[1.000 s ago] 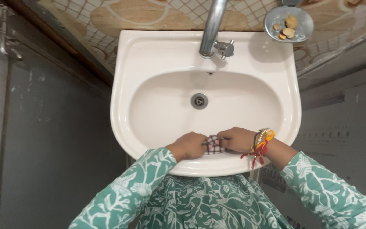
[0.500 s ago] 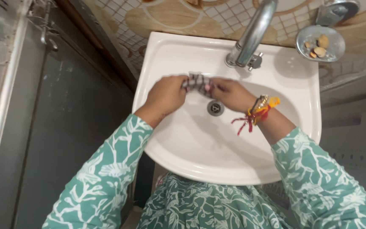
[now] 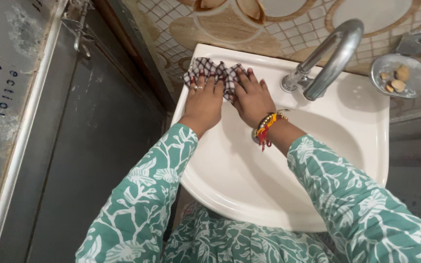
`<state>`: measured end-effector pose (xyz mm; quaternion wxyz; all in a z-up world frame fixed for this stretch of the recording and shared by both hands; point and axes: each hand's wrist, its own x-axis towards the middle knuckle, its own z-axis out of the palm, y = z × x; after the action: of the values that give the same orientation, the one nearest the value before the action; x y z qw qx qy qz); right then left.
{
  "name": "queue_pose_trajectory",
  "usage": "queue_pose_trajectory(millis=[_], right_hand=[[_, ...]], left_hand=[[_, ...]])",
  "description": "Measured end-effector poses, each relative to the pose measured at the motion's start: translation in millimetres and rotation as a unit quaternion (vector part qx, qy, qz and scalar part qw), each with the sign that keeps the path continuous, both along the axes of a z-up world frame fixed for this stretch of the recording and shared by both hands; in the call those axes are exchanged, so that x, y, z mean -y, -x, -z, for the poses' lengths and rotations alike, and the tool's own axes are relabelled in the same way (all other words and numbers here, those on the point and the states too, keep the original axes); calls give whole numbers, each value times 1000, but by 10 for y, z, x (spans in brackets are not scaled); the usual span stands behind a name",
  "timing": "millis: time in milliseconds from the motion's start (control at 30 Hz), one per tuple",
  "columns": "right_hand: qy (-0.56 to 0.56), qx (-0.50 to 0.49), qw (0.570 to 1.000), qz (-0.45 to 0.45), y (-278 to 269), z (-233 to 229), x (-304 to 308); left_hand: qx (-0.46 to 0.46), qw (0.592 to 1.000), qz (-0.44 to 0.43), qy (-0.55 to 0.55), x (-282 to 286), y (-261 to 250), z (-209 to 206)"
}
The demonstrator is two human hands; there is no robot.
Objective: The person wipes the interior and edges of a sink and a faucet with a cloth, and then wipes the faucet with a small piece of paper.
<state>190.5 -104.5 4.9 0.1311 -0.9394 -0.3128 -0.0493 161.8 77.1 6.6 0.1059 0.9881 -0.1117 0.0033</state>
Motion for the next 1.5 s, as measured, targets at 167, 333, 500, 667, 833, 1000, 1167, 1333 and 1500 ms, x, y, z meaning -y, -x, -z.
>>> queue_pose_trajectory(millis=[167, 333, 500, 667, 833, 1000, 1167, 1333, 1500], right_hand=[[11, -57, 997, 52, 45, 140, -149], [44, -75, 991, 97, -29, 133, -274], [29, -59, 995, 80, -160, 188, -298], [15, -35, 998, 45, -191, 231, -398], [24, -36, 999, 13, -133, 193, -479], [6, -8, 1000, -4, 11, 159, -475], [-9, -3, 1000, 9, 161, 114, -381], [-4, -23, 999, 44, 182, 44, -207], [2, -5, 995, 98, 72, 125, -5]], left_hand=[[-46, 998, 4, 43, -77, -6, 68], [-43, 998, 23, 39, -141, -141, 153], [-21, 999, 27, 8, -145, -229, 197], [-53, 998, 8, -16, -231, -216, 138], [-90, 996, -2, -20, -351, -101, 55], [-81, 996, -7, -29, -323, 90, -6], [-67, 997, 3, -37, -214, 204, -50], [-92, 994, 23, -51, -22, 132, -80], [-120, 992, 39, 10, 189, -51, -68]])
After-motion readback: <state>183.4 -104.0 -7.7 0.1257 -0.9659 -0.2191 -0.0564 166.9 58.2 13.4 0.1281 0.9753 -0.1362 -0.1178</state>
